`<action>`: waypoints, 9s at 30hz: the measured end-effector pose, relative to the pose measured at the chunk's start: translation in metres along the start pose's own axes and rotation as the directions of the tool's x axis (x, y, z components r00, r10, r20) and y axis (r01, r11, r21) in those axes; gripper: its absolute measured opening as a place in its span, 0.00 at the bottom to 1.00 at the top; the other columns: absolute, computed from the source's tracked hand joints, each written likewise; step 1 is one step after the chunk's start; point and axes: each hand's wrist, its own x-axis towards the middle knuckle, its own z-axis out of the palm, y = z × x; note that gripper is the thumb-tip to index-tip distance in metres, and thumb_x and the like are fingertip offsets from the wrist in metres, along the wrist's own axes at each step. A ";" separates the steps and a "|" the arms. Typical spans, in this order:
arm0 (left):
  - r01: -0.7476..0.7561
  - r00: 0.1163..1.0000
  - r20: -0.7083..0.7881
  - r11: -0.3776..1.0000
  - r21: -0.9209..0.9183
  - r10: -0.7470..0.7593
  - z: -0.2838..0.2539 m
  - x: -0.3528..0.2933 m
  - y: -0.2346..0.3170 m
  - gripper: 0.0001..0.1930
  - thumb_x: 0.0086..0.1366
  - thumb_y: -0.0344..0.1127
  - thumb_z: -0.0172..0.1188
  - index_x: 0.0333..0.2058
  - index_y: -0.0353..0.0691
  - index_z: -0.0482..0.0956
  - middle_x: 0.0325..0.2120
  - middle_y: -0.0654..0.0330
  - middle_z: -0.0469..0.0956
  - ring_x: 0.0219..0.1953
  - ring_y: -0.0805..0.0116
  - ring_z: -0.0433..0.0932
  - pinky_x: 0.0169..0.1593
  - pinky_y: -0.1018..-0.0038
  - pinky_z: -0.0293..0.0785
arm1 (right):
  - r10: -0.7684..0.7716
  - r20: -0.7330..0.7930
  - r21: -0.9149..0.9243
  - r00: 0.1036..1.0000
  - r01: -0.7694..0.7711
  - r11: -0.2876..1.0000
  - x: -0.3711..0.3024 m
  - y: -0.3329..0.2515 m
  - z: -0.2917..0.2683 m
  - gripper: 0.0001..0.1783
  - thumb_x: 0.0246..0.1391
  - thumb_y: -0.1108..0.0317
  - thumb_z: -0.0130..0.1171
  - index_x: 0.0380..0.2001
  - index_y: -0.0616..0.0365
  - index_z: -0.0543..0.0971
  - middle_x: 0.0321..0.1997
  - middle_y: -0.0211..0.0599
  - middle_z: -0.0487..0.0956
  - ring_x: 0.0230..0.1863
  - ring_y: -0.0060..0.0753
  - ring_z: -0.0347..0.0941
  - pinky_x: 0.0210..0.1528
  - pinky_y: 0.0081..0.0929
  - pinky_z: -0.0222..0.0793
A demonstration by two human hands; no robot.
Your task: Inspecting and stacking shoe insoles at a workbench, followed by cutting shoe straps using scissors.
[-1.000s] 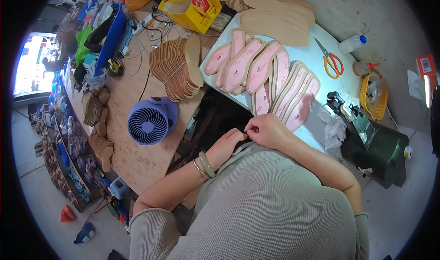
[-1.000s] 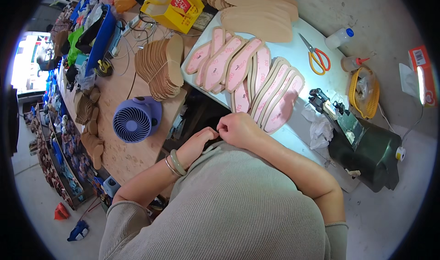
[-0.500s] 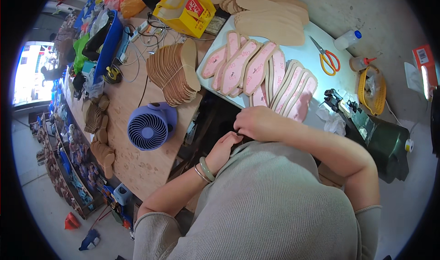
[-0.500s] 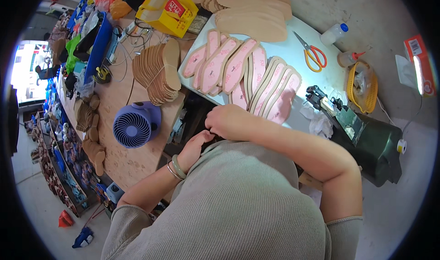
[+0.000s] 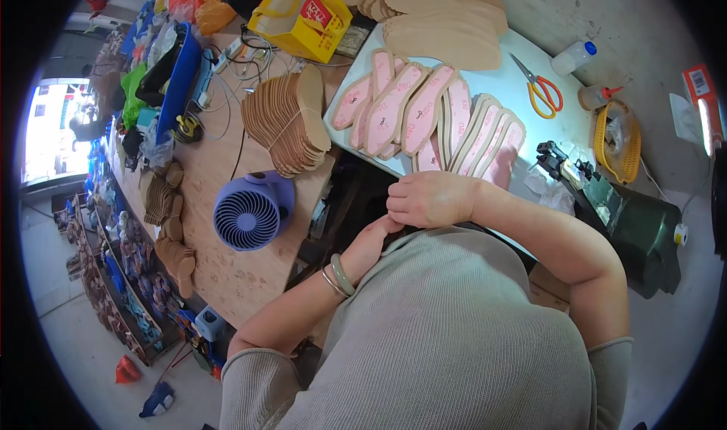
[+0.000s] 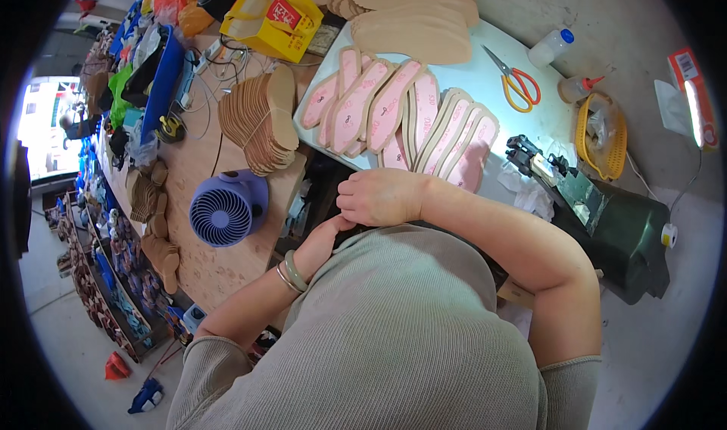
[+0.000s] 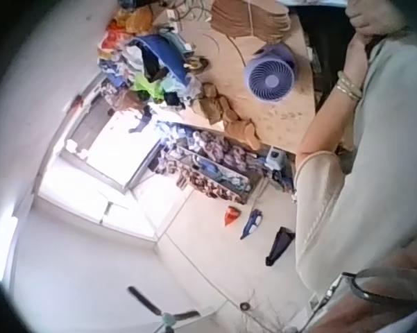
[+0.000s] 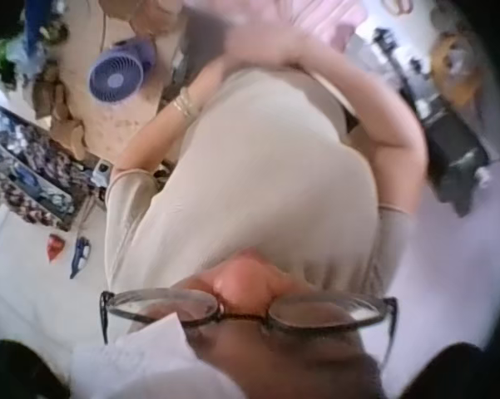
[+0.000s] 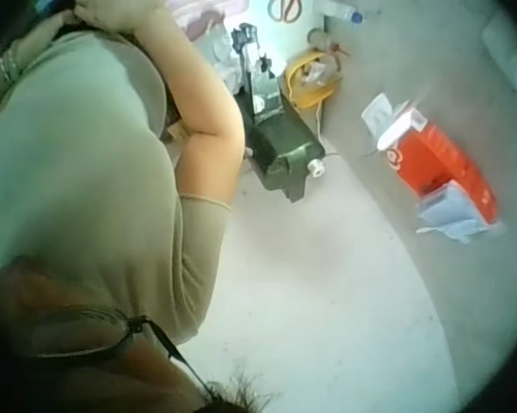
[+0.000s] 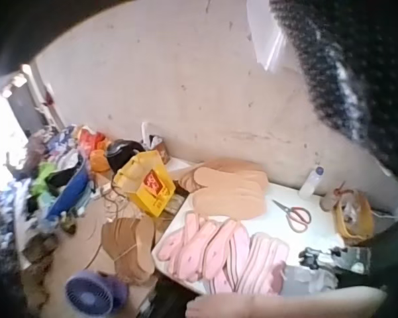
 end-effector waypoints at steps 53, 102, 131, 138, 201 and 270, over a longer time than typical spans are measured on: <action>-0.115 0.961 0.209 0.946 -0.302 0.183 -0.018 0.027 -0.041 0.10 0.69 0.35 0.53 0.47 0.46 0.72 0.37 0.67 0.76 0.39 0.77 0.75 0.45 0.80 0.73 | 0.633 0.588 0.788 0.503 -0.533 -0.309 -0.100 -0.062 0.030 0.17 0.60 0.60 0.56 0.44 0.63 0.79 0.39 0.29 0.80 0.41 0.21 0.74 0.46 0.20 0.68; -0.385 0.897 -0.077 0.856 0.345 0.435 0.018 -0.026 -0.050 0.20 0.55 0.40 0.69 0.41 0.32 0.75 0.30 0.68 0.73 0.32 0.82 0.68 0.37 0.84 0.67 | 0.532 0.626 0.778 0.571 -0.402 -0.484 -0.065 -0.062 0.043 0.13 0.53 0.74 0.57 0.42 0.61 0.82 0.35 0.26 0.82 0.33 0.14 0.75 0.39 0.14 0.70; -0.428 0.903 0.001 0.902 0.056 0.429 0.014 -0.030 -0.049 0.14 0.61 0.32 0.62 0.44 0.42 0.71 0.34 0.71 0.71 0.36 0.84 0.68 0.44 0.84 0.65 | 0.588 0.609 0.791 0.533 -0.459 -0.403 -0.056 -0.053 0.050 0.09 0.53 0.68 0.61 0.37 0.59 0.83 0.30 0.21 0.80 0.31 0.11 0.72 0.35 0.12 0.67; -0.408 0.903 -0.072 0.899 0.158 0.423 0.017 -0.036 -0.042 0.15 0.58 0.35 0.66 0.42 0.42 0.74 0.31 0.72 0.71 0.33 0.84 0.66 0.41 0.84 0.66 | 0.547 0.618 0.785 0.564 -0.400 -0.474 -0.050 -0.060 0.032 0.11 0.53 0.67 0.61 0.38 0.60 0.82 0.30 0.22 0.80 0.30 0.12 0.72 0.35 0.13 0.67; -0.335 0.910 0.129 0.881 -0.334 0.395 -0.021 -0.024 -0.062 0.14 0.63 0.28 0.57 0.47 0.45 0.68 0.39 0.68 0.74 0.44 0.80 0.71 0.52 0.80 0.65 | 0.641 0.327 0.931 0.694 -0.119 -0.346 -0.041 -0.062 0.065 0.16 0.51 0.86 0.52 0.40 0.59 0.79 0.38 0.24 0.78 0.40 0.17 0.72 0.46 0.17 0.65; -0.436 0.788 0.158 0.358 0.826 0.595 -0.016 -0.021 0.015 0.17 0.62 0.45 0.58 0.29 0.34 0.75 0.22 0.58 0.72 0.26 0.68 0.72 0.31 0.72 0.67 | 0.828 0.301 0.945 0.472 -0.261 -0.195 -0.015 -0.069 0.049 0.04 0.58 0.75 0.55 0.36 0.59 0.77 0.34 0.22 0.78 0.36 0.12 0.71 0.41 0.14 0.66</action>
